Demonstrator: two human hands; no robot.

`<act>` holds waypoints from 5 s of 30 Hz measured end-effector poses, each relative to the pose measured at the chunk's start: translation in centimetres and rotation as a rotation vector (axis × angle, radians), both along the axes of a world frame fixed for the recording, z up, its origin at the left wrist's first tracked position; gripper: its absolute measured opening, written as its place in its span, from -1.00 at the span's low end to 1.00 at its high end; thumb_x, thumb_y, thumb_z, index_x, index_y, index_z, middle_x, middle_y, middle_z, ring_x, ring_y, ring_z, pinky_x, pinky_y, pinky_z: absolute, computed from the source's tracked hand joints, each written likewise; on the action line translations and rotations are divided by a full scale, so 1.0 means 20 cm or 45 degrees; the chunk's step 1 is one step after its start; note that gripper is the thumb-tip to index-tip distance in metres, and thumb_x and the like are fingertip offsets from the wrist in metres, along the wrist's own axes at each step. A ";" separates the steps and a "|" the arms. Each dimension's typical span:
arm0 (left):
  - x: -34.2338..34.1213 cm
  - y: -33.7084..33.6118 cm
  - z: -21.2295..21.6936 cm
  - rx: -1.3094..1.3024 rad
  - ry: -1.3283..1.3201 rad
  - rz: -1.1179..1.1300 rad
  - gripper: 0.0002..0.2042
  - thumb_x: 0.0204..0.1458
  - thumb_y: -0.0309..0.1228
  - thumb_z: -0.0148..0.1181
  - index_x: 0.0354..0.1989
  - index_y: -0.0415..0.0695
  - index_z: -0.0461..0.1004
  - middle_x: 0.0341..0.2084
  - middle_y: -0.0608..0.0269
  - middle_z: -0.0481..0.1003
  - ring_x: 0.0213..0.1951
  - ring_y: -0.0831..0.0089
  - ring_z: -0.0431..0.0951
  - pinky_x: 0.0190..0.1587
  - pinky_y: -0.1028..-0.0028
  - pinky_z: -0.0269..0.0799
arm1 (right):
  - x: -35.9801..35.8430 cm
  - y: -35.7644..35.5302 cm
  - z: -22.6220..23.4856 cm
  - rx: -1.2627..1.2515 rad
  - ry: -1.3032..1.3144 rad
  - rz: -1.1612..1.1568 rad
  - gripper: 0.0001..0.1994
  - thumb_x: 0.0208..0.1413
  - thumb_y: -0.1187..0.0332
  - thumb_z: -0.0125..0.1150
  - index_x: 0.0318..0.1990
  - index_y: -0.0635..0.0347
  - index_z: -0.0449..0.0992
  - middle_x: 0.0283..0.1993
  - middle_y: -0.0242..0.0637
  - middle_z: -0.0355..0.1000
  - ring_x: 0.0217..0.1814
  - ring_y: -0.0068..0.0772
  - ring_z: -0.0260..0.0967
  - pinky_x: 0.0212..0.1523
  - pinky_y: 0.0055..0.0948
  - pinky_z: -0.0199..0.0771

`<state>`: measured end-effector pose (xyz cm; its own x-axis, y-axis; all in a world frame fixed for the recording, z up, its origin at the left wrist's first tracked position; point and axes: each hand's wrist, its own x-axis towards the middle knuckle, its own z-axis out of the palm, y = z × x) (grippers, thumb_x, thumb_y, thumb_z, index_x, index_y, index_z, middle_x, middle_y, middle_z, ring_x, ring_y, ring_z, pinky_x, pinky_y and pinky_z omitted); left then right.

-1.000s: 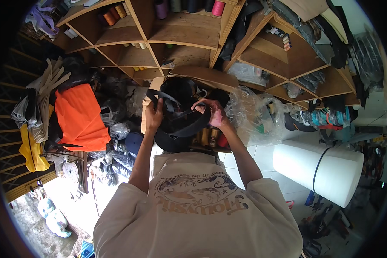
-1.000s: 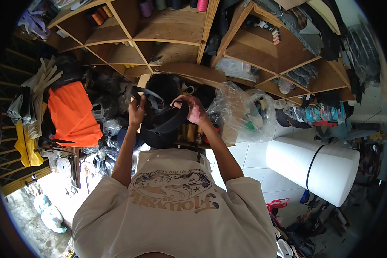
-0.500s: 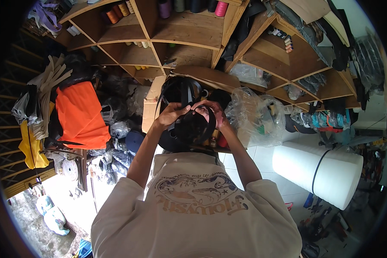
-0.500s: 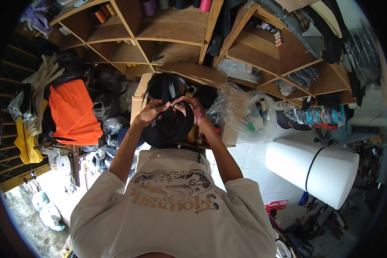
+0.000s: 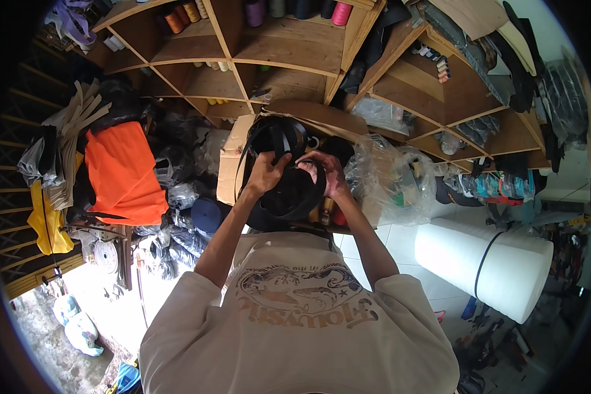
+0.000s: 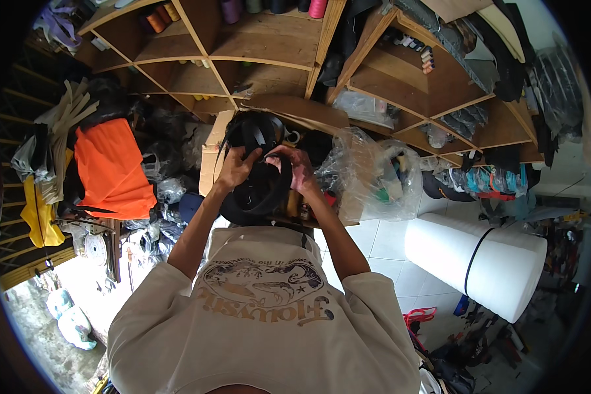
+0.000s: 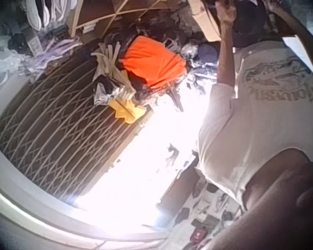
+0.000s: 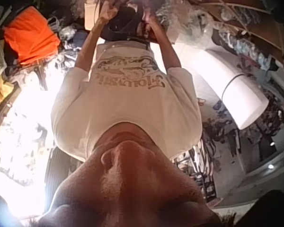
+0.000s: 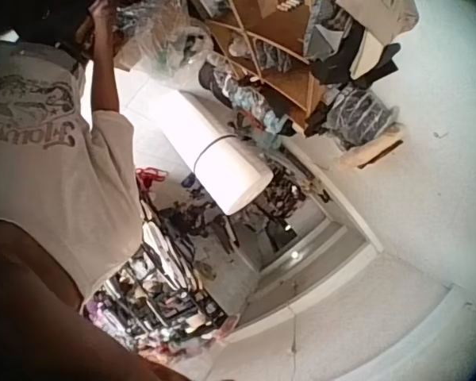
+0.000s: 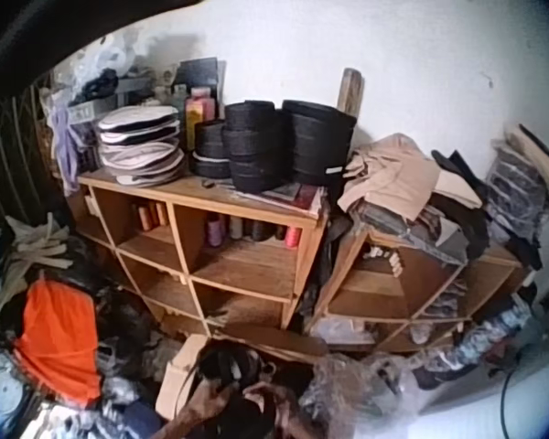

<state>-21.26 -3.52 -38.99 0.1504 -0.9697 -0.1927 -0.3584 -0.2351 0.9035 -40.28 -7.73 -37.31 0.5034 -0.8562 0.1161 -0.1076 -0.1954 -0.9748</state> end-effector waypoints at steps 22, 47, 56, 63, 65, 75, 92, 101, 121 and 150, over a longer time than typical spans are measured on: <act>0.42 -0.09 -0.40 0.098 0.022 0.653 -0.74 0.13 -0.35 0.07 -0.27 -0.39 0.47 -0.51 0.05 0.51 -0.44 0.38 0.50 -0.38 0.32 0.33 | -0.45 0.24 0.56 0.239 -0.154 0.259 -0.95 0.06 0.60 0.12 -0.32 0.35 0.48 -0.33 -0.20 0.43 -0.31 -0.42 0.43 -0.25 -0.48 0.44; 0.44 0.00 -0.09 0.621 0.152 0.529 -0.49 0.09 0.01 0.08 -0.36 -0.33 0.51 -0.57 0.07 0.53 -0.34 0.18 0.59 -0.20 0.32 0.49 | -0.35 -0.15 0.59 0.362 -0.454 0.060 -0.76 0.20 0.39 0.14 -0.10 0.41 0.42 -0.34 -0.20 0.43 -0.39 -0.23 0.55 -0.39 -0.48 0.49; 0.36 -0.01 0.10 0.004 -0.846 0.440 -0.44 0.07 0.01 0.09 -0.01 -0.29 0.35 0.05 -0.27 0.33 0.03 -0.14 0.40 0.09 0.11 0.30 | 0.01 -0.42 0.50 -0.887 0.117 0.290 -0.48 0.15 0.11 0.16 0.15 0.28 0.31 -0.12 -0.16 0.42 -0.41 -0.27 0.49 0.02 -0.36 0.46; 0.10 0.16 0.45 -0.186 -0.236 -0.423 -0.28 -0.07 0.04 0.26 0.16 -0.24 0.27 -0.12 -0.09 0.49 0.02 -0.05 0.43 0.20 0.21 0.17 | 0.20 -0.39 0.72 0.721 -0.161 0.071 -0.59 0.16 -0.05 0.12 -0.32 0.17 0.39 -0.62 -0.38 0.31 -0.50 -0.29 0.52 -0.59 -0.40 0.44; 0.08 0.18 0.37 -0.210 -0.435 -0.496 -0.29 -0.14 0.07 0.31 0.07 -0.24 0.36 -0.18 -0.04 0.52 -0.03 0.03 0.46 0.19 0.20 0.14 | 0.21 -0.42 0.72 1.076 -0.197 -0.019 -0.61 0.19 0.01 0.10 -0.46 0.14 0.34 -0.67 -0.42 0.25 -0.46 -0.22 0.54 -0.64 -0.39 0.39; -0.03 0.17 -0.01 -0.128 -0.511 -0.369 -0.73 -0.08 -0.23 0.28 -0.38 -0.22 0.56 -0.56 0.04 0.49 -0.32 0.02 0.49 -0.06 0.17 0.30 | 0.25 -0.63 0.07 1.207 -0.681 -0.370 -0.86 0.16 0.28 0.18 -0.14 -0.10 0.44 -0.37 -0.44 0.35 -0.44 -0.51 0.29 -0.45 -0.38 0.42; 0.06 0.14 0.00 0.060 -0.134 -0.306 -0.77 0.04 -0.33 0.12 -0.40 -0.29 0.50 -0.50 -0.14 0.49 -0.36 -0.04 0.52 -0.33 0.22 0.37 | -0.08 -0.10 0.02 -0.388 0.685 0.211 -0.33 -0.28 -0.18 0.43 0.05 -0.24 0.41 0.46 0.10 -0.43 0.42 0.24 -0.11 0.33 0.02 0.12; 0.03 0.16 0.12 -0.329 -0.331 -0.274 -0.85 -0.02 -0.43 0.18 -0.45 -0.29 0.53 -0.49 -0.03 0.47 -0.37 0.00 0.53 -0.32 0.23 0.40 | 0.01 0.03 -0.03 -0.662 0.976 0.109 -0.53 -0.26 -0.06 0.43 -0.20 -0.02 0.62 0.47 0.17 -0.57 0.51 0.00 -0.27 0.37 -0.22 -0.01; 0.36 0.21 0.38 -0.381 0.881 0.383 -0.67 0.20 -0.42 -0.01 -0.65 -0.10 0.17 -0.72 0.46 0.15 -0.61 0.67 0.08 -0.53 0.53 -0.03 | -0.01 0.07 -0.24 -0.883 1.253 0.055 -0.62 -0.13 0.06 0.34 -0.17 0.04 0.56 0.48 0.11 -0.40 0.51 -0.10 -0.27 0.39 -0.31 -0.05; 0.04 0.08 0.30 -0.682 -1.067 0.227 -0.79 0.03 -0.37 0.19 -0.18 -0.15 0.47 -0.23 0.17 0.46 -0.15 0.17 0.44 -0.12 0.29 0.30 | -0.04 0.01 -0.30 0.114 0.688 -0.142 -0.25 -0.06 0.20 0.40 0.22 0.30 0.14 0.02 -0.16 0.40 0.07 -0.23 0.33 0.15 -0.44 0.36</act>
